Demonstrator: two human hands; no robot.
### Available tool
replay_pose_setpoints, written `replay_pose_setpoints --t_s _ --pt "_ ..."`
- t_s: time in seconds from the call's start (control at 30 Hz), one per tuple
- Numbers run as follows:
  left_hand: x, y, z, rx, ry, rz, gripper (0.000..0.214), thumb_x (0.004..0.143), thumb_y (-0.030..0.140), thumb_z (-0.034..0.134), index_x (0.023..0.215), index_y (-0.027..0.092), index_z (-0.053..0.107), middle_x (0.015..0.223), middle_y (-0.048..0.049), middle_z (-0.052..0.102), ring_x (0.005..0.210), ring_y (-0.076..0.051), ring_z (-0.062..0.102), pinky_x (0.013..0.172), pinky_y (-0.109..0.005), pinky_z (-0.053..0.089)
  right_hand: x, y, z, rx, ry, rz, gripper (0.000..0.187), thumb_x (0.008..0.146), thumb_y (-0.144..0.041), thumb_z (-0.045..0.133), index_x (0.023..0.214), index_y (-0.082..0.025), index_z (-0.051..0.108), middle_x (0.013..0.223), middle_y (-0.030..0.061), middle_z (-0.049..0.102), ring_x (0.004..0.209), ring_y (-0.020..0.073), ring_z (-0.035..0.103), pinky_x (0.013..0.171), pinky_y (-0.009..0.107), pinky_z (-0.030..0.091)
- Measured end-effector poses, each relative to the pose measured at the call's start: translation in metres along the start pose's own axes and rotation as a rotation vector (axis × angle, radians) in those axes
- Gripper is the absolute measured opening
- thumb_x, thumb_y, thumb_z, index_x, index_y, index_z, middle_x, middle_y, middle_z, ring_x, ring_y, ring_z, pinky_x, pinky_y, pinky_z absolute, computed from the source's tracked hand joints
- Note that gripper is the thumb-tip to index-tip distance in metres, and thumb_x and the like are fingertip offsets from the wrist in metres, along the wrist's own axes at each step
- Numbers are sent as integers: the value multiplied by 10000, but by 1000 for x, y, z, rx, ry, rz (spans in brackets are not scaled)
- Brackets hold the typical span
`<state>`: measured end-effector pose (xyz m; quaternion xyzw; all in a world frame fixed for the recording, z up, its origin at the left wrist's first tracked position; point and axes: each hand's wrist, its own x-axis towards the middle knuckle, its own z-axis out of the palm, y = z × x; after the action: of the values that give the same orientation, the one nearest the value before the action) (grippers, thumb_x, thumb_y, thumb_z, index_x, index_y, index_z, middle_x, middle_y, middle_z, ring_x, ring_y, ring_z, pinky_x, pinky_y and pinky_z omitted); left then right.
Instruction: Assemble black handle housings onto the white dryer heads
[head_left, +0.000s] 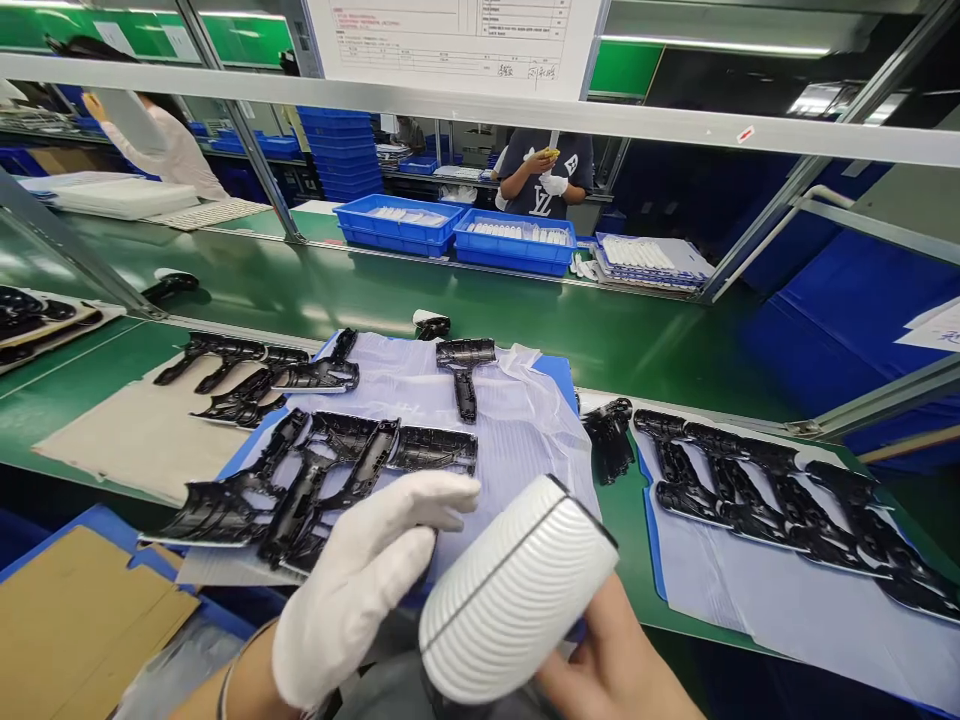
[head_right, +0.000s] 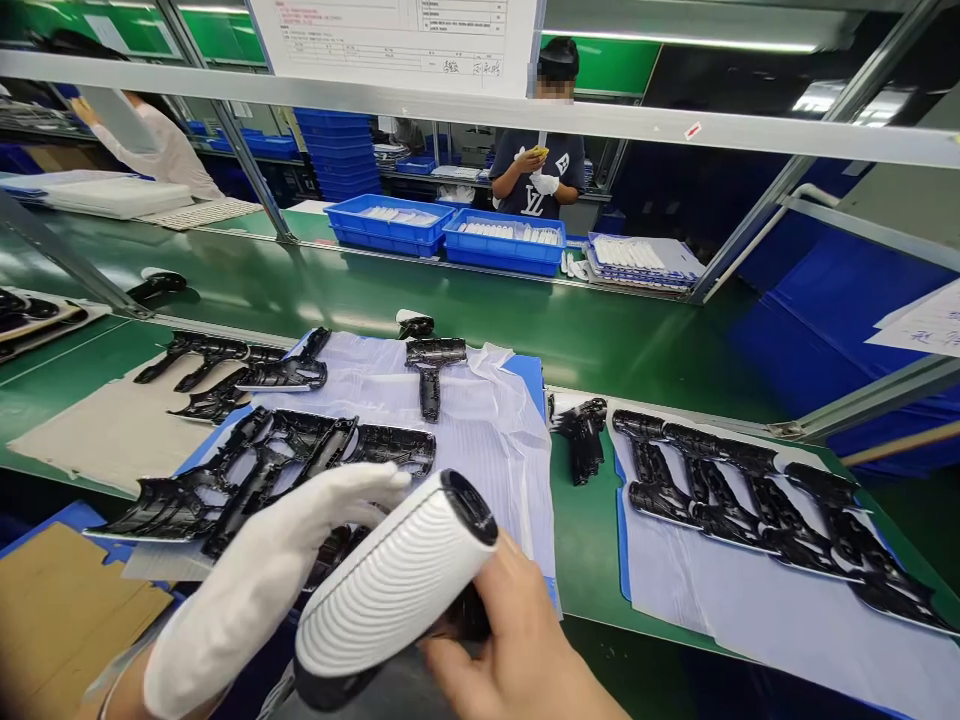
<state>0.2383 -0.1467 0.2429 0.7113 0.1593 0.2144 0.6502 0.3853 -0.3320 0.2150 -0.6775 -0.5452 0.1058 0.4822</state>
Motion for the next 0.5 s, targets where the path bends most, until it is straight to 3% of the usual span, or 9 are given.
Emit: replay_pose_setpoints --t_s 0.07,0.1,0.17,0.23,0.3,0.4,0.5 --pt "0 8 1 152 -106 15 821 726 537 762 1440 234 496 1413 -149 591 1213 -387 607 1046 -492 488 3 -2 6 -71 -63 -1 317 729 -111 595 1026 -221 588 943 70 639 825 254 607 700 352 542" --pt "1 13 4 250 -137 45 973 615 504 845 1466 235 458 1446 -149 560 1250 -415 575 1065 -502 473 6 -3 9 -109 -95 -3 279 721 -111 589 981 -212 586 914 71 627 802 255 593 664 354 531" --pt "6 22 13 409 -131 64 934 540 329 891 1396 242 529 1404 -123 592 1248 -413 570 1052 -473 485 9 -5 10 -167 -132 12 238 741 -139 612 971 -199 600 897 79 620 778 261 582 622 362 518" --pt "13 27 19 416 -78 4 699 607 197 819 1272 248 606 1257 -74 673 1140 -337 636 974 -405 528 9 -6 1 -141 -165 73 261 804 -221 681 1061 -208 632 951 86 650 824 276 613 660 378 538" --pt "20 27 18 272 -51 -93 574 652 182 777 1202 231 620 1082 -37 711 953 -254 680 836 -341 558 2 -4 -14 11 -193 185 363 856 -407 725 1172 -247 645 1081 98 682 963 304 651 790 409 562" --pt "27 15 10 -96 -34 -226 455 680 332 793 1072 159 637 827 -27 692 688 -183 636 603 -278 512 -14 3 -31 424 -166 370 652 850 -742 564 1298 -271 611 1297 129 650 1209 368 600 985 489 510" --pt "29 -6 7 -549 -77 -313 417 686 400 797 949 111 654 771 -68 697 659 -176 636 600 -269 499 -21 7 -21 783 -157 417 886 703 -879 563 1349 -273 567 1376 154 616 1218 422 597 976 577 498"
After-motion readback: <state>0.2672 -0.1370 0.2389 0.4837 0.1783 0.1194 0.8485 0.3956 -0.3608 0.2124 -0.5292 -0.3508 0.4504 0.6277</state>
